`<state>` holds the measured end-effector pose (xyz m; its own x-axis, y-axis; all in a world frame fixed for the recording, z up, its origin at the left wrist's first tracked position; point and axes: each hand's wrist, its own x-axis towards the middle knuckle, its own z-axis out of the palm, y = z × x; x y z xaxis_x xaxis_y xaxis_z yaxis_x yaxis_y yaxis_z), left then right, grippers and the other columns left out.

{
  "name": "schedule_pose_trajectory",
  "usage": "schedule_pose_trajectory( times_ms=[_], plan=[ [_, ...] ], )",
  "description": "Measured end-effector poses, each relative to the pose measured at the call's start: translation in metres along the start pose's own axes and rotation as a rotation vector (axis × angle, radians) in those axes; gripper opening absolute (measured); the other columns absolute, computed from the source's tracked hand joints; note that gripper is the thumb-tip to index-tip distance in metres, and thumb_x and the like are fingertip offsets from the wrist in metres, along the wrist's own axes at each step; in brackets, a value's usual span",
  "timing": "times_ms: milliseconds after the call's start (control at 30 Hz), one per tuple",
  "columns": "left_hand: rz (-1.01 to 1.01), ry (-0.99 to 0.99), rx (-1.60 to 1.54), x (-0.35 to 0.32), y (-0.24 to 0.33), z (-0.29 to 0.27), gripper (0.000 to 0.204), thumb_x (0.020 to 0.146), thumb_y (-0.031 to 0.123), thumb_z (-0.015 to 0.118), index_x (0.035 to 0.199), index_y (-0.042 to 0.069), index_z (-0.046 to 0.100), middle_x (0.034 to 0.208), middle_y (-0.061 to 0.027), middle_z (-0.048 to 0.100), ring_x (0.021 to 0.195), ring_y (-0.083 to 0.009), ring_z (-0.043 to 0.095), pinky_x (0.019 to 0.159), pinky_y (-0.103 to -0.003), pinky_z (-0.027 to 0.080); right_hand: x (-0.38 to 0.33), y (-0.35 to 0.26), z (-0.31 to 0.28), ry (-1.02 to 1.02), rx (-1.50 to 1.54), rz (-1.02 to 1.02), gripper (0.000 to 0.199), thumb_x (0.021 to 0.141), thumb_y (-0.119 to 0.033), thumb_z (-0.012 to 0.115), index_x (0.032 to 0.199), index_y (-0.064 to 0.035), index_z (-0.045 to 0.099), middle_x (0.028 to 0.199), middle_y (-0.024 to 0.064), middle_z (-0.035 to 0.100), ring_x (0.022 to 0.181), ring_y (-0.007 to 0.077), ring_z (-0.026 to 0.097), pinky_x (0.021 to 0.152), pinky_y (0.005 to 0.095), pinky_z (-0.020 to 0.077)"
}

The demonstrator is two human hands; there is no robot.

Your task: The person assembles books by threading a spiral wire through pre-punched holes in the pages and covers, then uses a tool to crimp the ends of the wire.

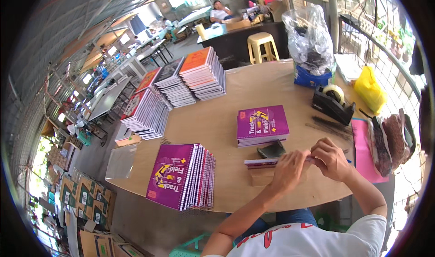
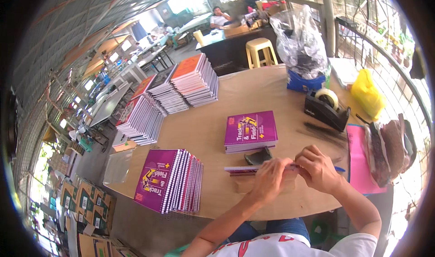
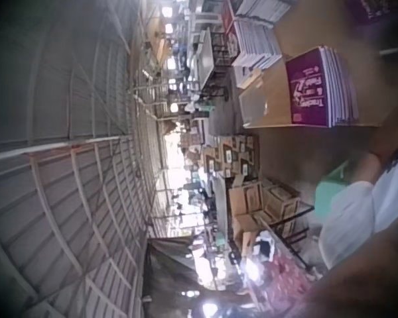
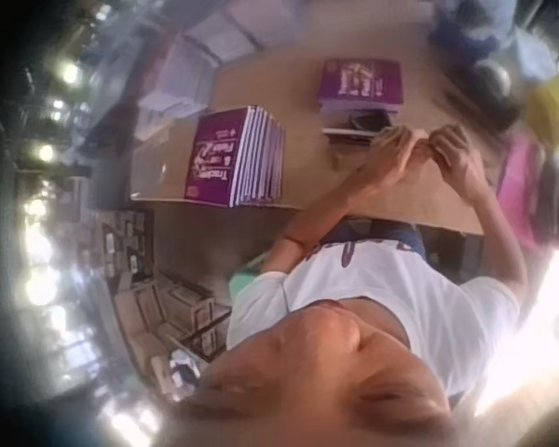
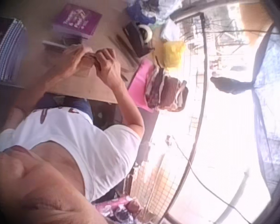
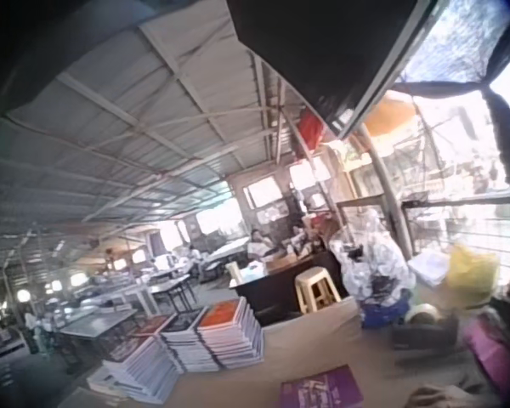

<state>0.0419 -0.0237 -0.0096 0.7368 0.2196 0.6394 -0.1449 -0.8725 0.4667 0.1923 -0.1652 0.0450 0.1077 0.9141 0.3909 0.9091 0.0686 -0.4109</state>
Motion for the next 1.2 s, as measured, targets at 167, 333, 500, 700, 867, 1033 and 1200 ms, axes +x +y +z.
schedule_pose_trajectory(
  times_ms=[167,333,500,700,867,1033,1200],
  plan=[
    [0.054,-0.024,-0.027,0.000,0.005,-0.012,0.035,0.088,0.012,0.071,0.121,0.010,0.058,0.107,-0.0079,0.065,0.101,-0.0303,0.064,0.087,-0.044,0.048,0.038,0.021,-0.018,-0.027,0.344,0.028,0.028,0.097,-0.024,0.066,0.117,-0.0069,0.074,0.115,0.0127,0.069,0.110,0.0354,0.064,0.093,0.0462,0.0517],
    [0.090,0.031,0.110,0.006,0.011,-0.004,0.028,0.090,0.023,0.072,0.113,0.012,0.060,0.107,-0.0038,0.061,0.103,-0.0258,0.063,0.084,-0.042,0.046,0.106,0.064,0.050,-0.527,0.270,-0.065,0.041,0.094,-0.020,0.067,0.133,-0.0119,0.062,0.123,0.0161,0.064,0.117,0.0338,0.060,0.096,0.0442,0.0508],
    [0.024,0.003,0.125,0.011,0.016,-0.001,0.019,0.090,0.023,0.072,0.101,0.010,0.063,0.108,-0.0043,0.059,0.098,-0.0250,0.063,0.081,-0.041,0.046,0.126,0.088,0.137,-0.619,-0.110,-0.380,0.054,0.089,-0.018,0.067,0.143,-0.0164,0.055,0.127,0.0108,0.061,0.124,0.0330,0.054,0.099,0.0421,0.0506],
    [0.113,0.021,0.116,0.006,0.007,-0.004,0.025,0.088,0.023,0.074,0.105,0.008,0.063,0.111,-0.0058,0.058,0.095,-0.0252,0.062,0.080,-0.040,0.047,0.119,0.063,0.137,-0.560,-0.285,-0.334,0.058,0.088,-0.018,0.066,0.145,-0.0173,0.054,0.128,0.0099,0.062,0.130,0.0300,0.049,0.105,0.0413,0.0479],
    [0.080,-0.040,0.110,-0.001,0.002,-0.005,0.030,0.087,0.023,0.075,0.110,0.008,0.062,0.115,-0.0062,0.057,0.096,-0.0255,0.063,0.082,-0.040,0.049,0.098,0.096,0.127,-0.408,-0.149,-0.476,0.063,0.085,-0.029,0.068,0.146,-0.0259,0.053,0.126,0.0058,0.061,0.115,0.0331,0.054,0.091,0.0419,0.0547],
    [0.102,-0.021,0.084,-0.004,0.003,0.001,0.033,0.087,0.023,0.075,0.113,0.010,0.059,0.114,-0.0072,0.057,0.096,-0.0264,0.064,0.083,-0.041,0.050,0.039,0.115,0.056,-0.274,-0.245,-0.391,0.069,0.073,-0.036,0.080,0.138,-0.0274,0.061,0.136,0.0147,0.053,0.124,0.0408,0.051,0.098,0.0469,0.0519],
    [0.068,-0.032,0.105,0.005,0.008,-0.003,0.030,0.088,0.023,0.074,0.110,0.009,0.061,0.114,-0.0064,0.059,0.095,-0.0275,0.066,0.082,-0.041,0.051,-0.015,0.140,0.092,-0.180,-0.226,0.065,0.068,0.070,-0.047,0.083,0.132,-0.0249,0.065,0.144,0.0287,0.041,0.124,0.0516,0.049,0.102,0.0564,0.0479]
  ],
)
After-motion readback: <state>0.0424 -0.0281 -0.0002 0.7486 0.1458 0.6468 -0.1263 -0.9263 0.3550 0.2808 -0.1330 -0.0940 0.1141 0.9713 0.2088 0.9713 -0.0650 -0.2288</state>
